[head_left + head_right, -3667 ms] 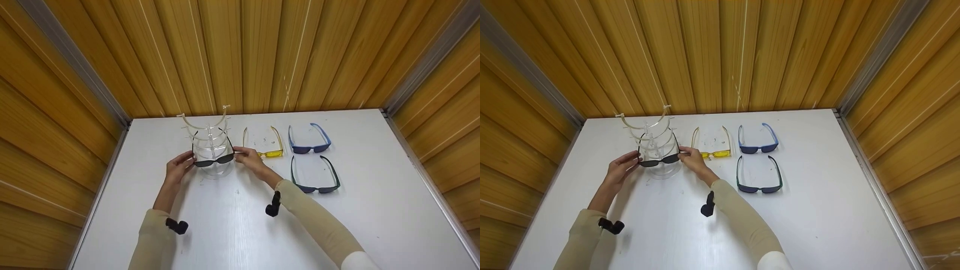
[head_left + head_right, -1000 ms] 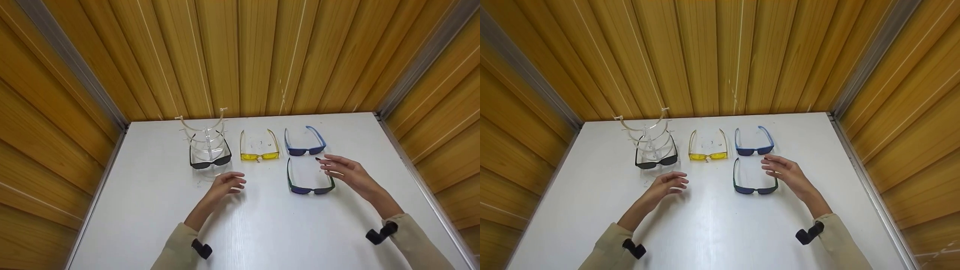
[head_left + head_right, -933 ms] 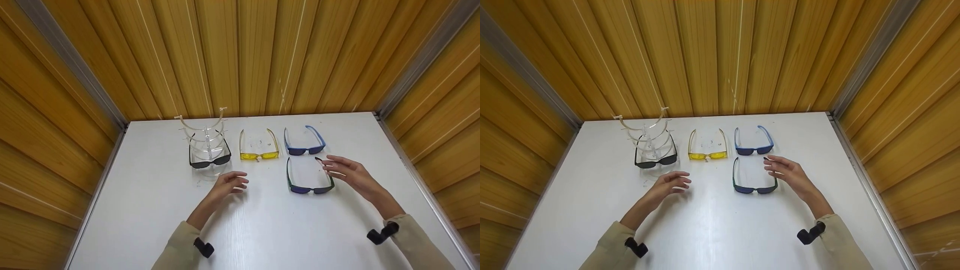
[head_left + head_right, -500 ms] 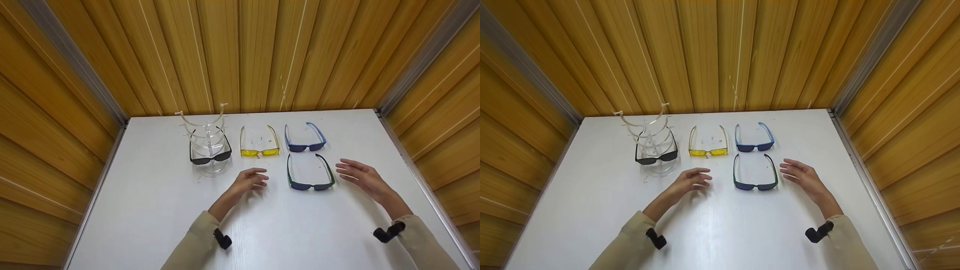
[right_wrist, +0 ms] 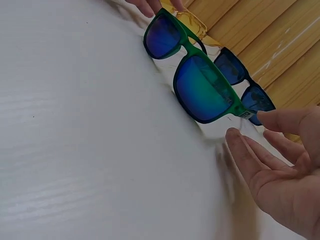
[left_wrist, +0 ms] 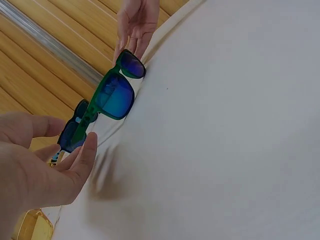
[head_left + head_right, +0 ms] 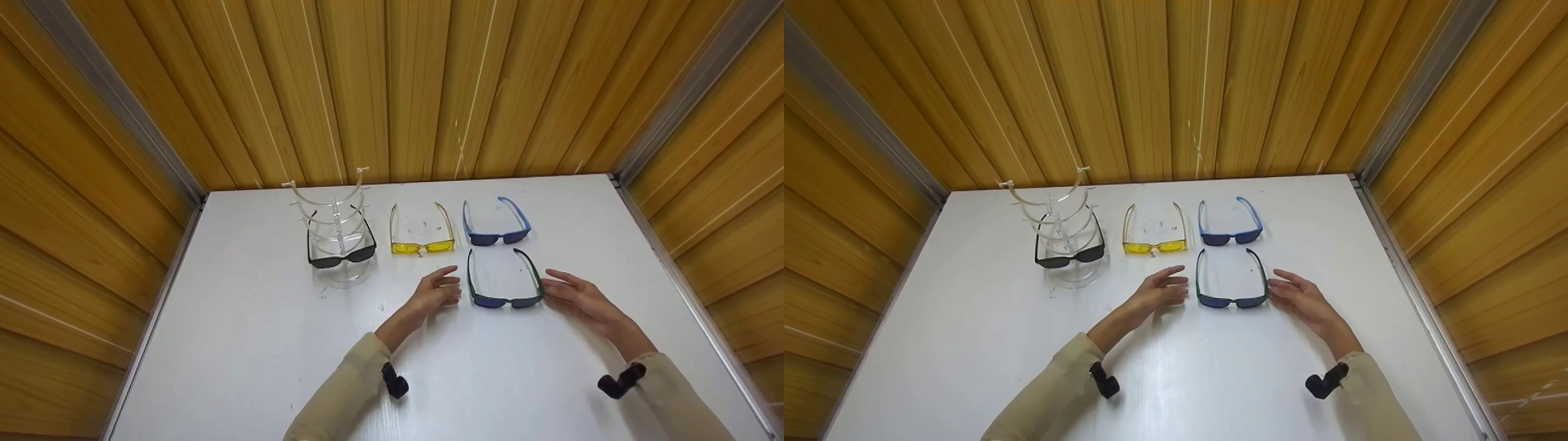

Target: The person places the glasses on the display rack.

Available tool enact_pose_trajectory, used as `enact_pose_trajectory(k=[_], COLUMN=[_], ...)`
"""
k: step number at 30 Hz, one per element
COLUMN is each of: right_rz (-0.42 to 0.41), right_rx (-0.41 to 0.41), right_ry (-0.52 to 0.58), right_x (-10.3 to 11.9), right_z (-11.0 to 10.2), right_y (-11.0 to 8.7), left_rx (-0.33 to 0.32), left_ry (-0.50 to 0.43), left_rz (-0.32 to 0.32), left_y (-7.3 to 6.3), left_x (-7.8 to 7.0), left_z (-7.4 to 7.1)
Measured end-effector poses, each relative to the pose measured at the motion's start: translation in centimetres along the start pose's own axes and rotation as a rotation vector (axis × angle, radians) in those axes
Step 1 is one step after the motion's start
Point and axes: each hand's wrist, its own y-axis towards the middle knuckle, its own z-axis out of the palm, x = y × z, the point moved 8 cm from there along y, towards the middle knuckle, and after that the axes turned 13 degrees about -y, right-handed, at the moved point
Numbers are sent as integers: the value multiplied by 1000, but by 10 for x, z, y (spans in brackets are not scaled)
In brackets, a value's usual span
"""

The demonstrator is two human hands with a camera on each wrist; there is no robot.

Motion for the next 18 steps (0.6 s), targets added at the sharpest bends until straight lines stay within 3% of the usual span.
enact_pose_trajectory(k=[5,10,18], right_rz=[3,-4,-7], right_rx=[43,74,105], right_ry=[73,129,144], right_x=[-2,0,3], right_z=[9,14,18], right_y=[3,4,5], left_rx=[1,32,32], left_ry=[-8,-21,-66], left_rz=[-12,16,22], left_y=[9,13,9], left_x=[5,5,2], left_z=[10,18,17])
